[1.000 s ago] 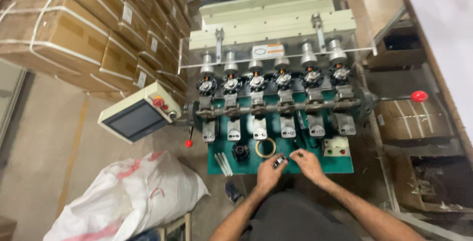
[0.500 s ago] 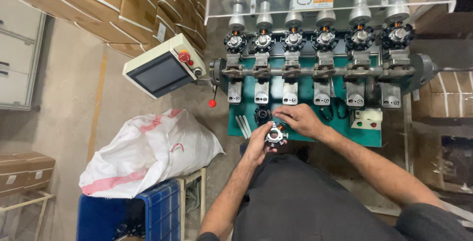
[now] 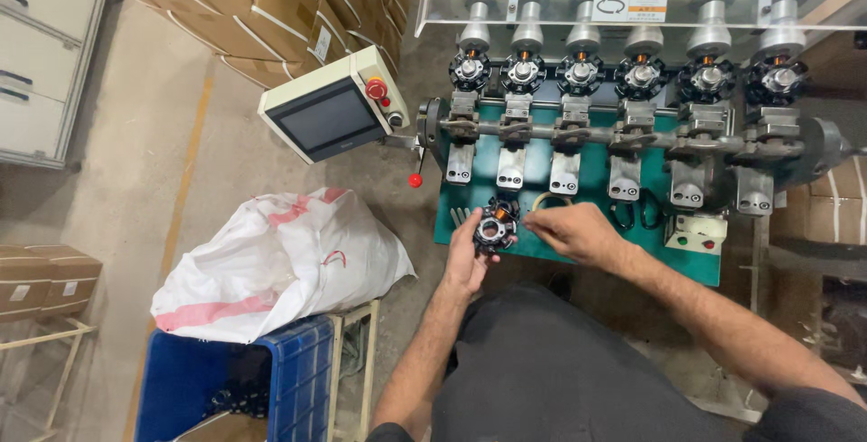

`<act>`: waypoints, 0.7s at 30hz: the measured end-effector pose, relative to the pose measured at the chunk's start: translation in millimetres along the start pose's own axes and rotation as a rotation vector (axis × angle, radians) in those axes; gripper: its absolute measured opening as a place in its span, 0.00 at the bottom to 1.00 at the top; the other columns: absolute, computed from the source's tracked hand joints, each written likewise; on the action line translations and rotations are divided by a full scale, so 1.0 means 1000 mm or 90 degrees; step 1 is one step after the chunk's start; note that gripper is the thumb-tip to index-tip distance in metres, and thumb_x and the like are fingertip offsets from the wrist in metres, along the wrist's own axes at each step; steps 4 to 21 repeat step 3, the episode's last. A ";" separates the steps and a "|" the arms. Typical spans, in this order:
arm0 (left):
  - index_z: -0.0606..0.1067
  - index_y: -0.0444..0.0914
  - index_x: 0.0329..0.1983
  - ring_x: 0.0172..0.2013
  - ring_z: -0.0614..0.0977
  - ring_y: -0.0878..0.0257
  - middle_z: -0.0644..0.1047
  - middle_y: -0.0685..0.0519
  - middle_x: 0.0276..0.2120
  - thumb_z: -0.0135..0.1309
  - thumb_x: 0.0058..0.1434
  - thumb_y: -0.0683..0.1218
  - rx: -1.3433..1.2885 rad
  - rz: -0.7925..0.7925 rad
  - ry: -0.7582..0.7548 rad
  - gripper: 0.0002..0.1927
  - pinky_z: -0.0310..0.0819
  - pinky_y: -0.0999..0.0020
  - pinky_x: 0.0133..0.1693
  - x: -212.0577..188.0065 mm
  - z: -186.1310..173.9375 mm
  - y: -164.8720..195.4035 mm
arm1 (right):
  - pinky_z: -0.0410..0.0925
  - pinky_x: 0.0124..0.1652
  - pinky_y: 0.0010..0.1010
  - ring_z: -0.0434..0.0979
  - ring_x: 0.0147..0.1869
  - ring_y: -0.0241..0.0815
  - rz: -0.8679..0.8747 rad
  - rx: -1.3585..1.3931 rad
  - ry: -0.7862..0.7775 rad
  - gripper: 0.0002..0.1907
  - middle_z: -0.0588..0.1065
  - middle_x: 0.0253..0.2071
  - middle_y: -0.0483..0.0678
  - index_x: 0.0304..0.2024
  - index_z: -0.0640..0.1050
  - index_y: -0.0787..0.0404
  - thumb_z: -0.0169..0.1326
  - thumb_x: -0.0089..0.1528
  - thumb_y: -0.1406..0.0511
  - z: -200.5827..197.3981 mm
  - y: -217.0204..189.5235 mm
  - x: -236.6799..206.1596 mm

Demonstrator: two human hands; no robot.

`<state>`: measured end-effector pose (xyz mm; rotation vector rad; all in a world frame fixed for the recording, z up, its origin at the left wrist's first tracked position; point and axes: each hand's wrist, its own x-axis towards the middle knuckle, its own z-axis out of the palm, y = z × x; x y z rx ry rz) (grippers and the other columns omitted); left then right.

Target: The person stands at an industrial multi-station machine, picks up black cylindrical wound components, turns and fits them by hand, and reaches into a blue bin to retrieve more parts. They also handle a roll of tape and small white strips on the machine table while working with the components.

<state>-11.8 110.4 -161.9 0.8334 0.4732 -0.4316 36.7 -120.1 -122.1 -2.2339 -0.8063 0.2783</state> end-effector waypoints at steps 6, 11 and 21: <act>0.76 0.37 0.54 0.34 0.87 0.61 0.84 0.52 0.39 0.46 0.72 0.60 0.009 -0.007 -0.063 0.24 0.70 0.75 0.19 -0.001 -0.003 0.006 | 0.73 0.37 0.41 0.82 0.39 0.53 0.024 -0.038 -0.088 0.13 0.82 0.37 0.52 0.51 0.81 0.51 0.55 0.64 0.60 0.005 -0.001 0.004; 0.76 0.37 0.54 0.34 0.87 0.61 0.84 0.52 0.39 0.46 0.72 0.60 0.009 -0.007 -0.063 0.24 0.70 0.75 0.19 -0.001 -0.003 0.006 | 0.73 0.37 0.41 0.82 0.39 0.53 0.024 -0.038 -0.088 0.13 0.82 0.37 0.52 0.51 0.81 0.51 0.55 0.64 0.60 0.005 -0.001 0.004; 0.76 0.37 0.54 0.34 0.87 0.61 0.84 0.52 0.39 0.46 0.72 0.60 0.009 -0.007 -0.063 0.24 0.70 0.75 0.19 -0.001 -0.003 0.006 | 0.73 0.37 0.41 0.82 0.39 0.53 0.024 -0.038 -0.088 0.13 0.82 0.37 0.52 0.51 0.81 0.51 0.55 0.64 0.60 0.005 -0.001 0.004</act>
